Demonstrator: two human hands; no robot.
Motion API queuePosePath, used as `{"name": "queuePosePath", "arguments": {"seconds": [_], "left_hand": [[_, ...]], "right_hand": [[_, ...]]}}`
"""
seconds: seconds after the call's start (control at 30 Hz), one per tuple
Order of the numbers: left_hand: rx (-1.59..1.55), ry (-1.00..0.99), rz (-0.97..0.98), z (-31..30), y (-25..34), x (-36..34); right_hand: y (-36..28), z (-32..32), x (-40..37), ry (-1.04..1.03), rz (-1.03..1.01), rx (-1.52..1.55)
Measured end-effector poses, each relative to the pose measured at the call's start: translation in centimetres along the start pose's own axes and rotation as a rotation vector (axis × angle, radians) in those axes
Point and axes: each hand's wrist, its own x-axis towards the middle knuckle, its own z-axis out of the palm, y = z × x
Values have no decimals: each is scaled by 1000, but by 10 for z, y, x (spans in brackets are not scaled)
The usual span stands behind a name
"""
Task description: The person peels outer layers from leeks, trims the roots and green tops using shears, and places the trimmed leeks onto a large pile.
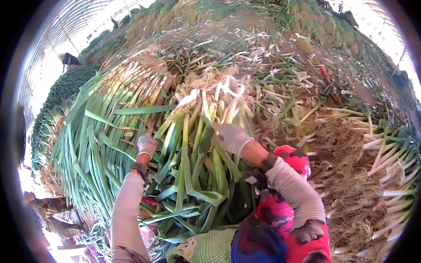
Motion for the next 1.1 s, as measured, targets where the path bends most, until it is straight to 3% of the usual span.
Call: {"name": "queuePosePath", "arguments": {"seconds": [0.1,0.13,0.17,0.23,0.27,0.3,0.4,0.47,0.53,0.6,0.67,0.73,0.77,0.8,0.87,0.9,0.93,1.0,1.03,1.07,1.1], "left_hand": [[4,-100,-93,35,-4,24],[-69,-136,-42,54,-15,33],[-141,-177,15,73,-29,41],[-127,-186,155,95,-48,42],[-63,-129,234,97,-47,36],[-240,-75,266,89,-40,30],[-549,-107,-14,6,8,0],[-811,-38,-15,15,-45,42],[-902,155,45,-38,-44,48],[-1027,196,-43,-120,-6,34],[-925,344,85,-188,-17,62],[-833,438,101,-237,-26,81],[-839,313,113,-246,-25,81],[-844,183,130,-242,-24,84],[133,502,160,-196,-47,108],[368,536,8,-177,-26,84],[604,557,-142,-155,0,58],[575,600,138,-92,-20,56],[357,297,97,-73,-16,43],[131,5,49,-54,-5,29],[87,-52,35,-28,-3,15]], "right_hand": [[15,37,13,133,46,114],[15,43,16,191,68,168],[20,45,18,8,249,234],[4,30,14,-128,252,490],[8,37,14,-83,189,345],[3,30,15,-108,286,341],[3,20,19,-238,335,313],[7,26,14,-158,264,294],[5,27,10,-76,257,312],[1,26,8,-48,286,353],[5,34,3,53,95,312],[1,28,-1,72,48,270],[7,34,0,101,-4,367],[13,38,0,132,-50,463],[10,28,-3,90,-16,627],[7,18,-6,29,20,564],[17,18,-4,47,-90,434],[38,-9,6,160,-379,149],[31,-37,4,159,-33,623],[67,-40,11,380,30,1206],[67,-65,18,530,-42,1440]]}}
